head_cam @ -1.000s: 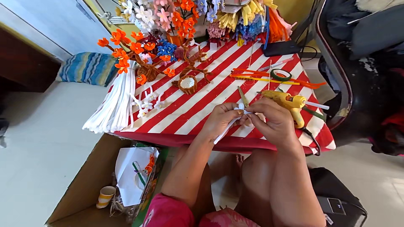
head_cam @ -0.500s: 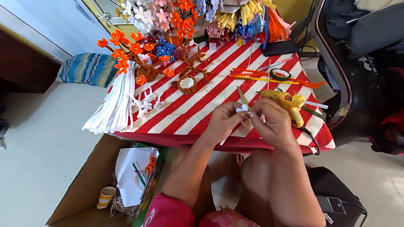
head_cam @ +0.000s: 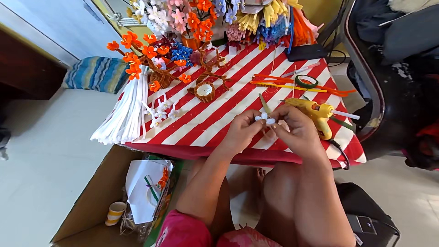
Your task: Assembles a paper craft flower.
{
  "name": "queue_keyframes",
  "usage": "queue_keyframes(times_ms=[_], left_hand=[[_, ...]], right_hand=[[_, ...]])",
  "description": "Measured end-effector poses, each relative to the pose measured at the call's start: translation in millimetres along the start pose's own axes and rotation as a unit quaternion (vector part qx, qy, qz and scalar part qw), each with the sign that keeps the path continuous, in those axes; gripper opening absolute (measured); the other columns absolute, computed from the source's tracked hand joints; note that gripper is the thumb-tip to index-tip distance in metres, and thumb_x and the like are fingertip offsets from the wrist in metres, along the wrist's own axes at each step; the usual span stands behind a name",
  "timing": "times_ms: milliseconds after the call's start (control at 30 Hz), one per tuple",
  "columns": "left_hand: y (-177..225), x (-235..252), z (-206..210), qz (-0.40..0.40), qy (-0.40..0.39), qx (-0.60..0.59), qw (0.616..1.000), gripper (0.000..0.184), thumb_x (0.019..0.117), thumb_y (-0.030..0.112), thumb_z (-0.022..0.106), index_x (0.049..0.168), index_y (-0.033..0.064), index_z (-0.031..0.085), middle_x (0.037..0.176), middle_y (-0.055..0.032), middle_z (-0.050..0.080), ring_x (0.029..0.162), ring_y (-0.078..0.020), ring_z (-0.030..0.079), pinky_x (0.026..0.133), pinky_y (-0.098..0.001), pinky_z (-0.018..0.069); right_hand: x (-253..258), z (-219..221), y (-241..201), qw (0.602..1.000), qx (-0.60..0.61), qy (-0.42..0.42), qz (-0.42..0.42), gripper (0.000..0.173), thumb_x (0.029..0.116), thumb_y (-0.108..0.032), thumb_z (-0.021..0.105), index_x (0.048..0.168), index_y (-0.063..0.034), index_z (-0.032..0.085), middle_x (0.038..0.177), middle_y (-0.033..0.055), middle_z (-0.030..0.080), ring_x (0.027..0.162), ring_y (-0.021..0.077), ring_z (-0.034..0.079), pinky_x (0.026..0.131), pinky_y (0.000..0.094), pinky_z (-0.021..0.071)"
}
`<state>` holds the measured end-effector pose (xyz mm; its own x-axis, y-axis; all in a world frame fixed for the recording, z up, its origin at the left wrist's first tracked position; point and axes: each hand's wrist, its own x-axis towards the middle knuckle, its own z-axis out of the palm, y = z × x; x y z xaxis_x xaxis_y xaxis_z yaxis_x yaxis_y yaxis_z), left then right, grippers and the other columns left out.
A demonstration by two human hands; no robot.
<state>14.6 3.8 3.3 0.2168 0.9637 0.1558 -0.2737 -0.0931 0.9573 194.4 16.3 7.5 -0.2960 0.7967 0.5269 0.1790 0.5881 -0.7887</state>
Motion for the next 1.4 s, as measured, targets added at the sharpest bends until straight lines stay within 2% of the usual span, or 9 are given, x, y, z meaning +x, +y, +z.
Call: queue_keyframes(times_ms=[233, 400, 500, 600, 700, 767, 1000, 1167, 1400], left_hand=[[5, 3, -1, -0.158, -0.022, -0.205, 0.966, 0.027, 0.1051, 0.004, 0.041, 0.09, 0.0047, 0.063, 0.073, -0.0004, 0.064, 0.069, -0.0086, 0.065, 0.073, -0.0257, 0.0584], [3, 2, -1, -0.162, -0.027, -0.226, 0.96, 0.027, 0.1049, 0.004, 0.041, 0.088, 0.0048, 0.063, 0.074, -0.0011, 0.064, 0.069, -0.0094, 0.066, 0.074, -0.0266, 0.0591], [3, -1, 8, -0.076, 0.006, -0.145, 0.987, 0.02, 0.1014, -0.001, 0.048, 0.091, 0.0037, 0.064, 0.076, 0.0005, 0.066, 0.071, -0.0057, 0.066, 0.074, -0.0234, 0.0575], [-7, -3, 11, 0.084, 0.009, 0.003, 0.996, 0.012, 0.0984, -0.002, 0.052, 0.098, 0.003, 0.063, 0.082, 0.0042, 0.066, 0.077, -0.0005, 0.064, 0.076, -0.0212, 0.055], [-17, 0, 4, 0.249, -0.018, 0.15, 0.957, 0.01, 0.0973, -0.001, 0.054, 0.099, -0.0063, 0.062, 0.09, -0.0056, 0.065, 0.084, -0.0032, 0.063, 0.08, -0.0231, 0.0553], [-16, 2, 0, 0.296, -0.037, 0.2, 0.933, 0.011, 0.0966, -0.001, 0.056, 0.098, -0.0083, 0.063, 0.091, -0.011, 0.064, 0.087, -0.0069, 0.063, 0.083, -0.0238, 0.0549], [-12, 3, -6, 0.179, -0.066, 0.134, 0.972, 0.011, 0.0918, 0.001, 0.07, 0.1, -0.0064, 0.067, 0.093, -0.0051, 0.069, 0.089, -0.0039, 0.067, 0.086, -0.0255, 0.0577], [-4, 1, -7, 0.102, -0.058, 0.069, 0.991, 0.005, 0.0962, -0.002, 0.062, 0.1, -0.0008, 0.065, 0.085, 0.0033, 0.069, 0.079, -0.0006, 0.066, 0.078, -0.0219, 0.0572], [-6, 1, -6, 0.108, -0.062, 0.081, 0.989, 0.007, 0.0985, -0.003, 0.056, 0.101, -0.0019, 0.063, 0.085, 0.0026, 0.067, 0.08, -0.0007, 0.065, 0.08, -0.0225, 0.0567]], right_hand=[[4, 0, 4, 0.974, -0.141, 0.026, -0.174, 0.011, 0.0933, -0.006, 0.065, 0.095, -0.0007, 0.074, 0.096, 0.0081, 0.068, 0.097, 0.0117, 0.064, 0.089, 0.0248, 0.0528], [5, 2, 1, 0.954, -0.206, 0.04, -0.214, 0.012, 0.0948, -0.008, 0.064, 0.09, -0.0012, 0.073, 0.092, 0.0109, 0.07, 0.099, 0.0205, 0.066, 0.097, 0.0345, 0.0506], [4, 6, -2, 0.961, -0.201, 0.049, -0.184, 0.014, 0.0934, -0.008, 0.059, 0.084, -0.0029, 0.068, 0.086, 0.0089, 0.067, 0.093, 0.0181, 0.064, 0.092, 0.0328, 0.0489], [1, 8, -9, 0.983, -0.152, 0.041, -0.099, 0.013, 0.0924, -0.009, 0.054, 0.083, -0.0043, 0.063, 0.082, 0.0039, 0.061, 0.084, 0.0082, 0.059, 0.082, 0.0235, 0.0479], [-2, 7, -15, 1.0, -0.019, 0.01, 0.023, 0.012, 0.0925, -0.008, 0.053, 0.084, -0.009, 0.061, 0.079, -0.006, 0.058, 0.072, -0.004, 0.055, 0.067, 0.0128, 0.0476], [-2, 6, -18, 0.994, 0.048, -0.002, 0.096, 0.014, 0.0915, -0.007, 0.052, 0.081, -0.0143, 0.059, 0.07, -0.0114, 0.055, 0.063, -0.006, 0.051, 0.059, 0.0115, 0.0435], [0, 1, -25, 0.981, 0.058, -0.014, 0.185, 0.015, 0.0916, -0.007, 0.054, 0.08, -0.0151, 0.06, 0.067, -0.0107, 0.057, 0.062, -0.004, 0.055, 0.059, 0.0131, 0.0459], [-1, -5, -17, 0.976, 0.144, -0.031, 0.161, 0.01, 0.094, -0.008, 0.062, 0.087, -0.0127, 0.067, 0.075, -0.0078, 0.066, 0.07, -0.0002, 0.063, 0.068, 0.0167, 0.0538], [0, 4, -14, 0.976, 0.145, 0.014, 0.164, 0.012, 0.0918, -0.006, 0.061, 0.083, -0.0133, 0.066, 0.071, -0.0082, 0.063, 0.067, 0.0002, 0.061, 0.066, 0.0173, 0.0529]])
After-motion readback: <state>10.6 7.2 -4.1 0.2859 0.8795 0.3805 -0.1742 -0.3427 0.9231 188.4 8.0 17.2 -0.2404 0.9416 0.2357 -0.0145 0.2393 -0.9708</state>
